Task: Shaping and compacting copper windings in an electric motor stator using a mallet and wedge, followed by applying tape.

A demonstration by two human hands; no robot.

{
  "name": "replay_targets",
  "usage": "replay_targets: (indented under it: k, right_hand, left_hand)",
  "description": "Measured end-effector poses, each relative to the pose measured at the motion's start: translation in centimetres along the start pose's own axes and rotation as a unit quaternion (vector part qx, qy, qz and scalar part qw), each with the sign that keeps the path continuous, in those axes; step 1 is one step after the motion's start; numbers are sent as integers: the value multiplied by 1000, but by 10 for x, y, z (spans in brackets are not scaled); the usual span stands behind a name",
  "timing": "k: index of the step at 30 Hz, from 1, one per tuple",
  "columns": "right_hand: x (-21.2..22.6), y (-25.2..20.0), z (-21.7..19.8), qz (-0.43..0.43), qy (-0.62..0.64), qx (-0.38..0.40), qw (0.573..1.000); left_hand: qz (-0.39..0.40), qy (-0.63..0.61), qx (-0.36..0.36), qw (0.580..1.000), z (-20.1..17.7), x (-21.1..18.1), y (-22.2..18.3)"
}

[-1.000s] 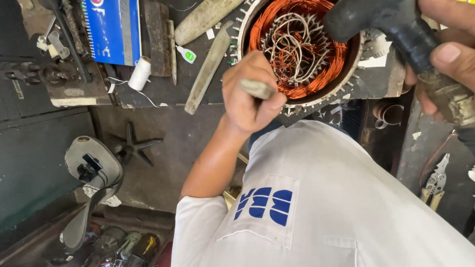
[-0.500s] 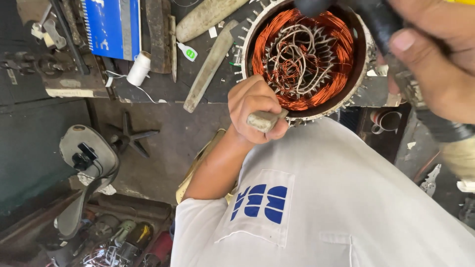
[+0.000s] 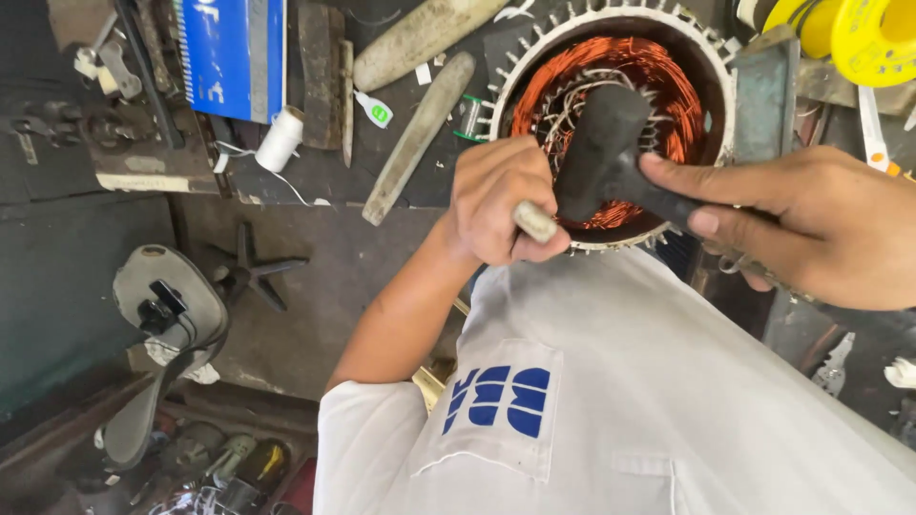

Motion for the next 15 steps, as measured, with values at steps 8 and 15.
replay_targets:
  k: [8, 15]
  right_hand:
    - [-5, -29, 9, 52, 256, -191, 946]
    - [-29, -49, 26, 61, 273, -222, 934]
  left_hand:
    - [-110, -194, -64, 973, -14, 8, 6]
    - [-65, -30, 19, 997, 8, -5, 4]
Point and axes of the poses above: each hand's wrist, its own y-axis towards the middle knuckle, its own z-axis out of the palm, x = y × z, the point moved 2 cm from there along y, towards the middle knuckle, and after that the axes turned 15 degrees about -y, right-handed, at the moved point
